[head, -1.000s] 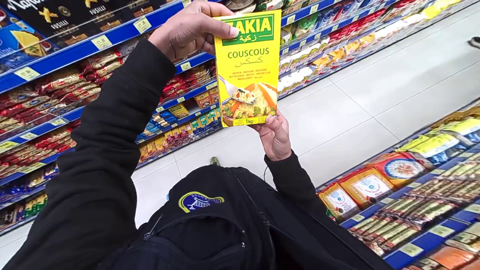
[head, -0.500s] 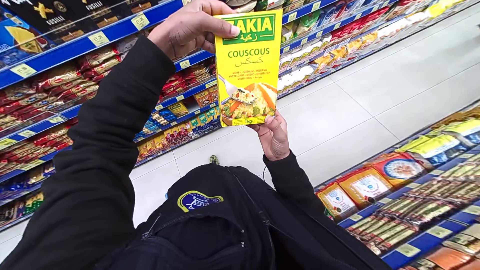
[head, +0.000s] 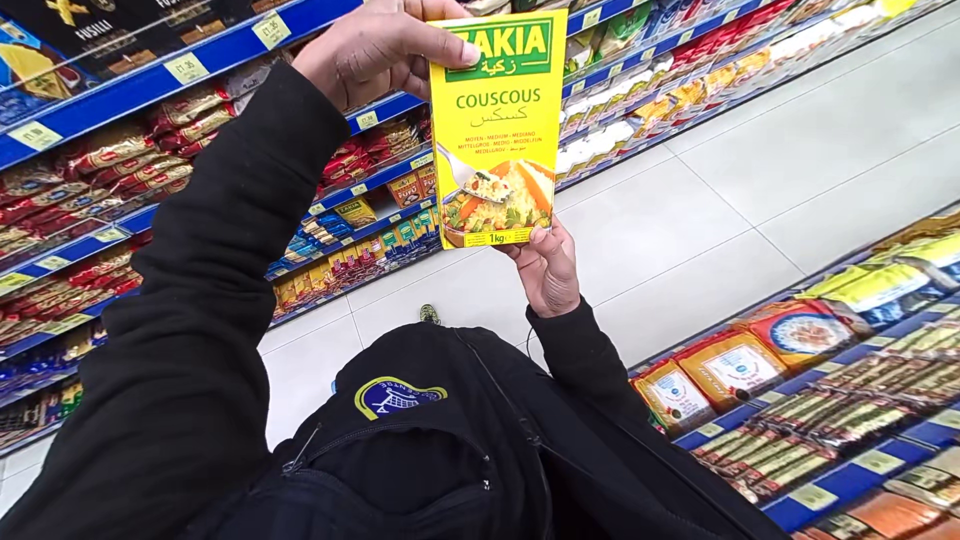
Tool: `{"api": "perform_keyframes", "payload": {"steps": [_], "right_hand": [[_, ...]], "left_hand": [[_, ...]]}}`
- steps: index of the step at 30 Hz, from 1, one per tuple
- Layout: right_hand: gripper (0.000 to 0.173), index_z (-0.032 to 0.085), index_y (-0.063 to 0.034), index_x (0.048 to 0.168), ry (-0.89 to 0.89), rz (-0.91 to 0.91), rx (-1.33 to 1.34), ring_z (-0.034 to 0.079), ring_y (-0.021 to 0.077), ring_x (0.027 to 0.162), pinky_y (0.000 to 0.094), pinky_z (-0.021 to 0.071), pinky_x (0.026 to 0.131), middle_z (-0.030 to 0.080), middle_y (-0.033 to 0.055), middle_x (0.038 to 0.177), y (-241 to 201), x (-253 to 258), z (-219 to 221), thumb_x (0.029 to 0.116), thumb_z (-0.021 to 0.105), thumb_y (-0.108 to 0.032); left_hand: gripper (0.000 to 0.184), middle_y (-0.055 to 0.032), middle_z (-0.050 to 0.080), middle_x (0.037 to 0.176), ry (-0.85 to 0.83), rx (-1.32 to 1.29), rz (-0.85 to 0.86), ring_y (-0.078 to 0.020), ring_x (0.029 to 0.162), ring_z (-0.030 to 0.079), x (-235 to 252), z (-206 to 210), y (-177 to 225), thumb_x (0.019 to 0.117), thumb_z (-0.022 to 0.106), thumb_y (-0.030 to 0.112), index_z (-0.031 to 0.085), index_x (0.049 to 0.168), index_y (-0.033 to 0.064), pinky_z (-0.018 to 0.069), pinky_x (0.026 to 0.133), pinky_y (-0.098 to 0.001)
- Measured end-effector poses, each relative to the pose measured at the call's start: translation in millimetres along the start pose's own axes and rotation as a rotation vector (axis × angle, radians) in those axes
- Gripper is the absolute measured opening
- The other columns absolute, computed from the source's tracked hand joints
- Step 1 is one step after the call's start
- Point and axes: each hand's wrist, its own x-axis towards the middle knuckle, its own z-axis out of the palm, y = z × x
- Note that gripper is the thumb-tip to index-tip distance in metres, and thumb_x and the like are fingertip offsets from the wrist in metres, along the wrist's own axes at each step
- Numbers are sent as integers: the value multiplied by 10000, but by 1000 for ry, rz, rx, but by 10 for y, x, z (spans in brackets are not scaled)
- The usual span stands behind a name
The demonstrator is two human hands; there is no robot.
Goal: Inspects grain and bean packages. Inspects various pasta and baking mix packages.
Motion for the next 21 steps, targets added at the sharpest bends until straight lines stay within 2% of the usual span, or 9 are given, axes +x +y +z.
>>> {"api": "perform_keyframes", "payload": {"steps": [5,8,12,17,21], "right_hand": [[662,504,-34,1396,12,-3,5,718,299,1033,469,602,927,673,191,1223,6,26,-33,875,811,-302],[716,487,-25,1431,-1,8,5,712,311,1059,470,597,943,660,213,1256,2,45,-41,874,811,-334],[657,509,-30,1398,-7,13,22,716,298,1040,462,601,930,669,197,1231,35,86,-67,881,805,-307],[662,515,-29,1393,-11,24,23,720,300,1028,470,606,919,677,190,1220,95,134,-90,871,814,-305],[666,515,-32,1407,-18,43,17,719,290,1027,461,610,911,672,190,1227,145,163,-101,874,811,-301]], "left_hand": [[240,-63,739,1068,-9,-6,0,-149,900,737,71,-9,-57,1002,618,149,675,1223,77,635,794,-295],[231,-77,735,1078,-19,-27,-11,-161,924,740,91,-9,-70,1022,580,124,664,1227,60,636,819,-307],[231,-84,731,1079,-3,-31,-26,-164,921,741,94,-11,-60,1019,573,101,658,1228,52,639,819,-313],[229,-77,733,1076,10,-22,-29,-163,927,737,95,-82,-146,1012,587,114,668,1218,56,636,819,-312],[243,-88,732,1072,19,-7,-64,-164,885,738,71,-125,-201,1011,582,120,657,1235,59,636,772,-305]]}}
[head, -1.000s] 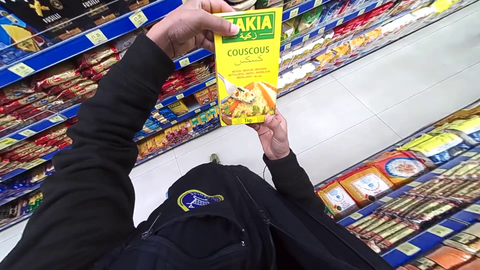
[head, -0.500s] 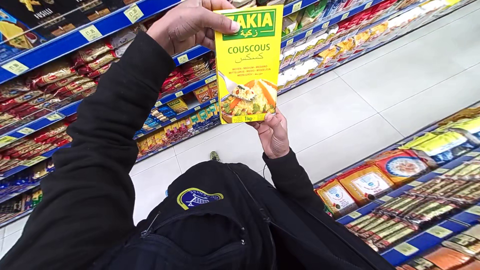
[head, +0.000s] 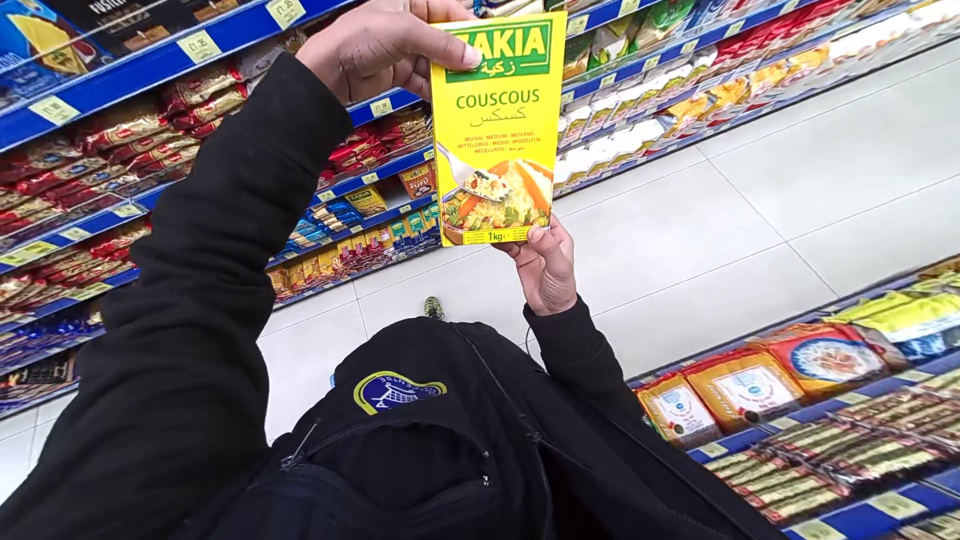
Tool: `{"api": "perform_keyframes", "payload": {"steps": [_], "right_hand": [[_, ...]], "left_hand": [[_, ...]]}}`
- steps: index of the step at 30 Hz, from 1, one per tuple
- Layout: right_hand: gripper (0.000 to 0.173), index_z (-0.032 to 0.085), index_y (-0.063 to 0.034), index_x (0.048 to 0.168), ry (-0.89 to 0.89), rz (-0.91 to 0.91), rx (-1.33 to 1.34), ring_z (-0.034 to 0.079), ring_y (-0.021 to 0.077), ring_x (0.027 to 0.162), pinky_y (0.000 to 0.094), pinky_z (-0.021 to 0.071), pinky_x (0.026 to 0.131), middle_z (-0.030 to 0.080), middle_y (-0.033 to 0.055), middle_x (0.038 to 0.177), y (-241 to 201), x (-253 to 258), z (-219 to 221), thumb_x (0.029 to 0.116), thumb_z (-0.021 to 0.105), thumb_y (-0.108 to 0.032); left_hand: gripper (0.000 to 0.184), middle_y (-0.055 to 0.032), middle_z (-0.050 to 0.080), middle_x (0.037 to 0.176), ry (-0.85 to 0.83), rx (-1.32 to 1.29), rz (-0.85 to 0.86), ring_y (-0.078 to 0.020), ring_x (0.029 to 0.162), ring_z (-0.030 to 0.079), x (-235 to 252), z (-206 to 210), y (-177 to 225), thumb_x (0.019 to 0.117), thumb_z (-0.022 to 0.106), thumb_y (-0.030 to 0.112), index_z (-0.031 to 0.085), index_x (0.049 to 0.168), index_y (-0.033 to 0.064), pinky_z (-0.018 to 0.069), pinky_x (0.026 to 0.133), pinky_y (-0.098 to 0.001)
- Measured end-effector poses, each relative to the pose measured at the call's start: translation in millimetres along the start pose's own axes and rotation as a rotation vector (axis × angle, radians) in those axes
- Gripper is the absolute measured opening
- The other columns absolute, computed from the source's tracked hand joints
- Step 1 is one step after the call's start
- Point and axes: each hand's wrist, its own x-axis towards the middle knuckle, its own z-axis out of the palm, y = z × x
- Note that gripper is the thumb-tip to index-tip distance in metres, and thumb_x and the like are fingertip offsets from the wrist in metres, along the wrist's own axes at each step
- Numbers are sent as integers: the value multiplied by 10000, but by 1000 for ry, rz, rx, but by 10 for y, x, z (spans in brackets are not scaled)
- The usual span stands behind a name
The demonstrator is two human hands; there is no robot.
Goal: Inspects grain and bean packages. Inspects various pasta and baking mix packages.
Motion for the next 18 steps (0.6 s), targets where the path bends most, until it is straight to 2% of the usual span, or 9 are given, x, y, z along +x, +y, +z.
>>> {"api": "perform_keyframes", "payload": {"steps": [4,11,16,18], "right_hand": [[628,524,-29,1389,-2,-1,-30,729,276,992,453,620,886,688,180,1193,54,32,13,882,802,-273],[725,489,-9,1416,14,65,4,727,303,1009,447,620,891,672,213,1230,112,50,16,855,831,-316],[730,468,17,1427,-37,117,-5,721,296,1022,459,607,920,670,210,1220,266,37,-112,861,821,-279],[774,453,42,1434,-56,171,2,710,309,1057,473,599,941,659,224,1245,368,21,-194,843,838,-278]], "left_hand": [[291,-83,729,1107,-31,-19,-21,-166,927,735,6,-101,-83,1002,613,111,641,1289,73,632,809,-311],[274,-62,726,1114,-99,92,-132,-134,971,723,14,-254,-131,1014,585,130,644,1273,64,607,879,-285],[373,-75,730,1134,-168,319,-230,-148,971,726,-28,-273,-135,951,715,238,669,1279,66,611,859,-293],[385,-87,740,1072,-172,359,-287,-158,903,732,-89,-231,-236,897,780,242,696,1218,47,619,820,-309]]}}
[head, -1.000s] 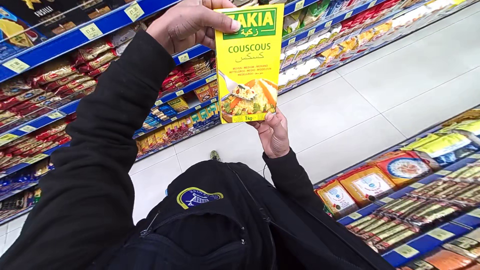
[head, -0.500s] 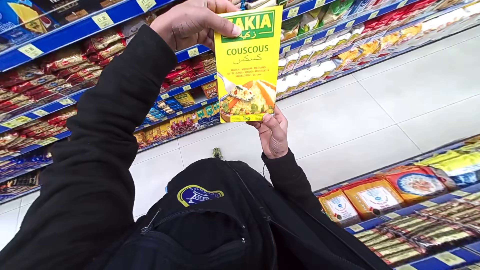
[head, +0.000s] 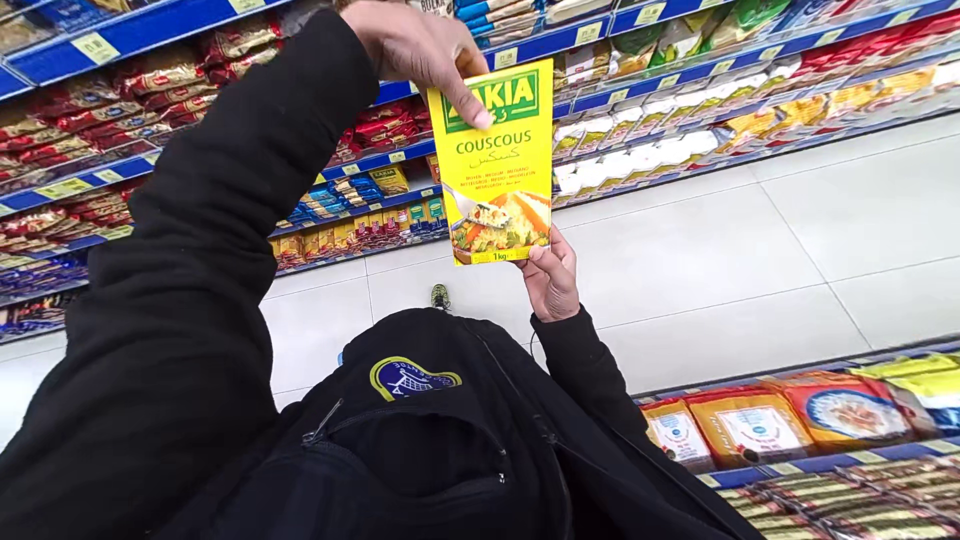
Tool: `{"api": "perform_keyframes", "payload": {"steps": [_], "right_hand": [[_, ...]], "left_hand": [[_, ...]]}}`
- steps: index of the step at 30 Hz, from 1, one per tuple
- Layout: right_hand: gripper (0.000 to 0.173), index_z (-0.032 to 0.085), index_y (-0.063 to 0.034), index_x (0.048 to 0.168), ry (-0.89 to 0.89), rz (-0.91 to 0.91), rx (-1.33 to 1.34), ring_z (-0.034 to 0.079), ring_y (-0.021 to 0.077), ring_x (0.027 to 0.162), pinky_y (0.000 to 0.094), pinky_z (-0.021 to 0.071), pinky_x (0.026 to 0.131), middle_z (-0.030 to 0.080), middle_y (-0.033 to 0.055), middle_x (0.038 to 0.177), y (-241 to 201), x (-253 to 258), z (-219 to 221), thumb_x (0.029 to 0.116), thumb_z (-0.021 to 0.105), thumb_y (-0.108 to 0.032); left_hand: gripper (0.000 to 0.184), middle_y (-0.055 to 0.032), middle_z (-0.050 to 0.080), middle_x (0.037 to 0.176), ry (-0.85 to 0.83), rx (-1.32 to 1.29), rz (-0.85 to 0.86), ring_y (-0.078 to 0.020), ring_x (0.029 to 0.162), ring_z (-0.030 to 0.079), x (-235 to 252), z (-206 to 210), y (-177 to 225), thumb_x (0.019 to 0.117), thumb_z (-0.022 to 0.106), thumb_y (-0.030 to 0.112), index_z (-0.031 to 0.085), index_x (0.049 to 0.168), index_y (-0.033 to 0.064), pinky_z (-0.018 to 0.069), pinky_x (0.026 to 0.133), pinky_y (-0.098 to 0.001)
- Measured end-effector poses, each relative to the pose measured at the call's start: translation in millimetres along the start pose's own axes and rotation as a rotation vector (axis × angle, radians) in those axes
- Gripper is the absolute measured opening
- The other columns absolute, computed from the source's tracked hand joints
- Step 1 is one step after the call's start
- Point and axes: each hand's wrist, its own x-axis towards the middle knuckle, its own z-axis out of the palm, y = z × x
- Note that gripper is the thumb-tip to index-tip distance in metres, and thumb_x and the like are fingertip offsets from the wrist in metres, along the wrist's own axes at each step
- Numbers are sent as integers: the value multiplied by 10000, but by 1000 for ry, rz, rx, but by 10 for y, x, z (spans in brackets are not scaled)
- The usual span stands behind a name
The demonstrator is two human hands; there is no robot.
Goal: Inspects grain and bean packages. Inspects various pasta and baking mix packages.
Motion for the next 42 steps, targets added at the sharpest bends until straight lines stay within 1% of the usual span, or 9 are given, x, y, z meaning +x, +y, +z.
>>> {"api": "perform_keyframes", "payload": {"steps": [4,8,12,15,18,23,29,34,42], "right_hand": [[835,429,60,1432,-83,121,-86,697,292,1093,470,599,937,646,209,1277,351,34,-259,796,868,-256],[836,429,71,1420,-122,237,-288,698,300,1092,448,608,933,650,219,1271,784,156,-535,739,875,-118],[889,461,46,1405,-111,377,-532,679,254,1149,414,602,962,642,179,1304,1381,315,-818,670,925,-142],[1180,297,-57,1582,-57,574,-724,508,286,1383,467,545,1043,449,185,1544,1781,439,-1139,624,959,-247],[1258,209,-74,1615,107,692,-828,483,382,1387,527,538,1020,393,272,1552,1989,397,-1456,619,958,-249],[1198,216,-69,1613,334,803,-851,551,353,1325,471,547,1015,453,278,1505,2111,141,-1699,688,915,-374],[1021,254,-76,1600,586,912,-769,673,317,1154,461,597,920,576,250,1393,2268,-170,-1836,790,809,-357],[818,289,-77,1582,734,1008,-678,690,335,1111,494,606,877,616,233,1347,2424,-431,-1920,919,724,-283],[791,323,-51,1561,785,1069,-623,712,318,1075,455,616,853,661,228,1283,2631,-525,-1947,919,704,-315]], "left_hand": [[409,-115,743,998,-80,16,-20,-185,856,729,-16,143,-463,809,862,202,709,1140,18,621,797,-351],[552,-118,713,1063,10,199,-17,-240,958,695,-64,503,-1028,705,940,212,680,1168,63,572,885,-489],[603,-127,709,1070,27,330,-51,-307,1000,687,43,845,-1695,741,908,296,643,1250,109,547,870,-581],[597,-155,701,1121,-17,429,-96,-373,1046,673,272,927,-2227,795,837,340,610,1293,101,525,846,-636],[599,-206,664,1226,-5,474,-118,-420,1114,651,647,1026,-2929,818,784,296,582,1320,38,514,873,-655],[664,-229,587,1369,34,446,-262,-437,1245,580,1421,1089,-4169,841,757,185,505,1427,0,490,983,-624],[686,-235,550,1424,133,399,-343,-426,1329,519,2135,909,-5090,839,747,101,469,1458,-4,424,1081,-607],[650,-225,564,1414,246,336,-368,-403,1347,511,2559,784,-5464,849,752,124,494,1431,-5,390,1128,-578],[612,-234,582,1368,274,378,-350,-410,1296,540,2798,697,-5747,820,771,101,530,1367,-26,416,1092,-558]]}}
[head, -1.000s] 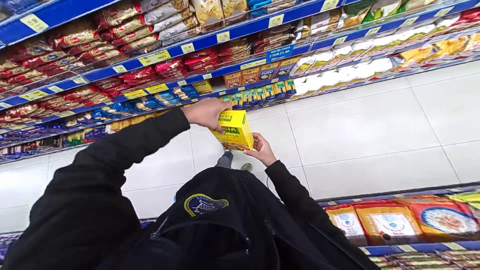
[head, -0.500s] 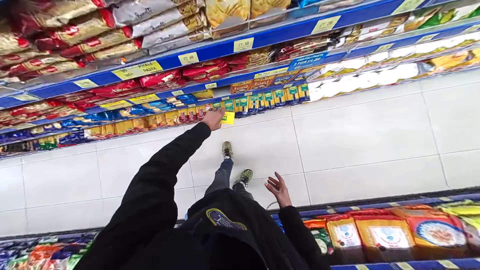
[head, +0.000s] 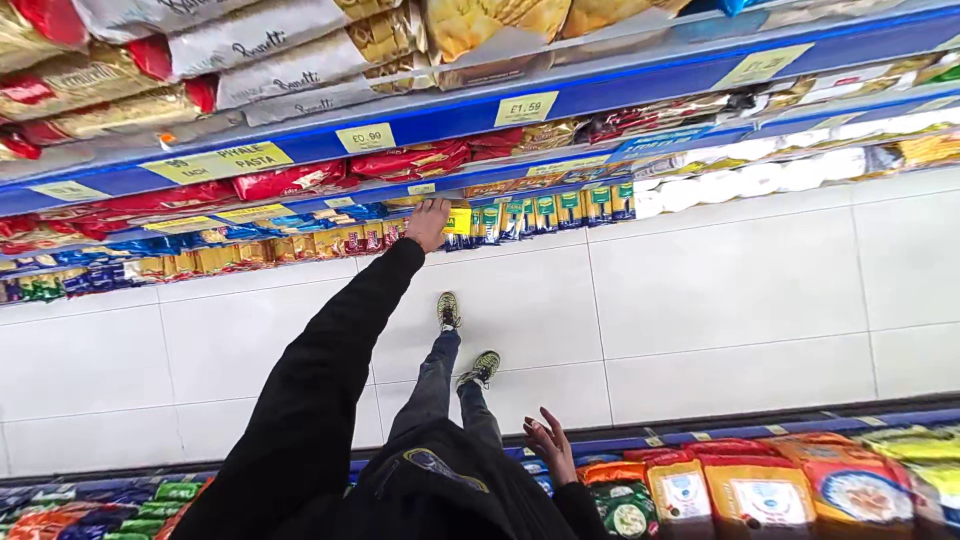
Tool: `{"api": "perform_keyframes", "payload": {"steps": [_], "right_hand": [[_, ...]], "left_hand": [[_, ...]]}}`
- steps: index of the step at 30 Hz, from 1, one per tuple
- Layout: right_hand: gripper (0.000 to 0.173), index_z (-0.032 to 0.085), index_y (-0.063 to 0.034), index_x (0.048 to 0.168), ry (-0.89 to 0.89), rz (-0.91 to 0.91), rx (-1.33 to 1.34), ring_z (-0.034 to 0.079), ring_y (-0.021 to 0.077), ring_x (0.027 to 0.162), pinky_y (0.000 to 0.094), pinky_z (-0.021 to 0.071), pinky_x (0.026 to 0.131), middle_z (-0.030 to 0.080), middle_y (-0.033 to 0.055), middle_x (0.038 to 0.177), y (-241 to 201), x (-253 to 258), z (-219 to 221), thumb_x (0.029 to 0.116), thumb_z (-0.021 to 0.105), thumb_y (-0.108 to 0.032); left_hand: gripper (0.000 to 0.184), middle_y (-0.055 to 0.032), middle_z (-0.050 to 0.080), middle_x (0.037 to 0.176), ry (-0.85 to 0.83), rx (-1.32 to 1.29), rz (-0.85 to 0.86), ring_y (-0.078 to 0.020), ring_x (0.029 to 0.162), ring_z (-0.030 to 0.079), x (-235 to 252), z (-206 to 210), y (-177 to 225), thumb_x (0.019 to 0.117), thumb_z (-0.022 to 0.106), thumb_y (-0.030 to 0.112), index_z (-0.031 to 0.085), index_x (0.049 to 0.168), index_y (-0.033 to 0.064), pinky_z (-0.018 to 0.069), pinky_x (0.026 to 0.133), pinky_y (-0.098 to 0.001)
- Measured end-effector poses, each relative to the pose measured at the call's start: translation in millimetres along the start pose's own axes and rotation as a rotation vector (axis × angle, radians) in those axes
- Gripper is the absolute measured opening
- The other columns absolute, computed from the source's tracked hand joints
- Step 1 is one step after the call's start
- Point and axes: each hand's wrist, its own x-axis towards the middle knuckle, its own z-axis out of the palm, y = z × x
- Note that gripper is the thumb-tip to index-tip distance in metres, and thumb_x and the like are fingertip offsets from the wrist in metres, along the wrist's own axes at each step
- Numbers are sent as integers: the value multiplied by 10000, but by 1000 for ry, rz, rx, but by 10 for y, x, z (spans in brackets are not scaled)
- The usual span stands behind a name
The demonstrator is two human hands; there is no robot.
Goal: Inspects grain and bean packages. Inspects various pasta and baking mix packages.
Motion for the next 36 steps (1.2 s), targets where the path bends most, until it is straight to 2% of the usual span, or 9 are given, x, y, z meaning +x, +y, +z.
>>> {"api": "perform_keyframes", "payload": {"steps": [7,15,18,20,22,25,30,32,36], "right_hand": [[754,319,-47,1561,-29,60,11,717,331,1057,465,618,855,664,239,1266,29,30,142,956,668,-328],[657,322,-55,1557,-7,129,36,696,330,1100,484,602,887,655,237,1268,152,-27,129,1011,602,-292],[640,325,-49,1559,17,150,14,690,338,1105,497,593,892,651,249,1270,201,-65,167,1032,579,-308],[650,327,-47,1559,23,160,18,690,339,1109,499,595,891,650,251,1270,255,-73,153,1028,583,-321],[648,327,-41,1558,31,163,24,698,336,1098,492,598,887,657,254,1263,278,-113,181,1028,581,-314],[631,334,-35,1552,39,172,49,699,338,1096,488,597,899,653,257,1267,314,-161,214,1036,579,-303],[645,333,-42,1552,75,178,71,700,324,1098,477,599,893,653,251,1272,380,-180,249,1024,596,-303],[639,343,-44,1547,103,182,65,706,311,1068,463,595,872,666,246,1242,374,-166,253,1024,606,-299],[632,333,-61,1559,111,173,61,709,312,1066,460,598,861,679,231,1232,348,-113,213,1036,586,-311]], "left_hand": [[606,-224,586,1372,-21,-11,-54,-417,1288,545,175,14,-113,853,739,98,500,1400,-2,423,1075,-576],[589,-244,602,1353,-44,-43,-148,-419,1312,537,290,118,-155,884,701,88,493,1427,-7,388,1124,-575],[504,-281,638,1263,-76,-98,-204,-469,1211,598,329,17,-111,917,667,97,535,1388,-25,459,1009,-643],[422,-270,654,1250,-107,-120,-228,-466,1193,614,376,-19,-99,946,627,103,581,1350,-8,477,979,-648],[435,-266,629,1314,-101,-136,-243,-461,1249,585,427,-14,-103,954,618,103,581,1379,18,459,1007,-656],[489,-236,528,1472,-65,-219,-277,-437,1396,462,521,-8,-90,963,622,125,554,1444,74,370,1112,-663],[425,-254,514,1483,-61,-305,-355,-453,1408,443,617,10,-54,1031,542,201,571,1431,60,332,1127,-682],[432,-260,483,1510,-84,-305,-374,-451,1432,415,634,-9,-30,1061,489,211,542,1452,34,315,1147,-668],[431,-274,480,1506,-108,-294,-365,-457,1428,418,634,-32,-45,1069,463,205,535,1448,13,317,1144,-668]]}}
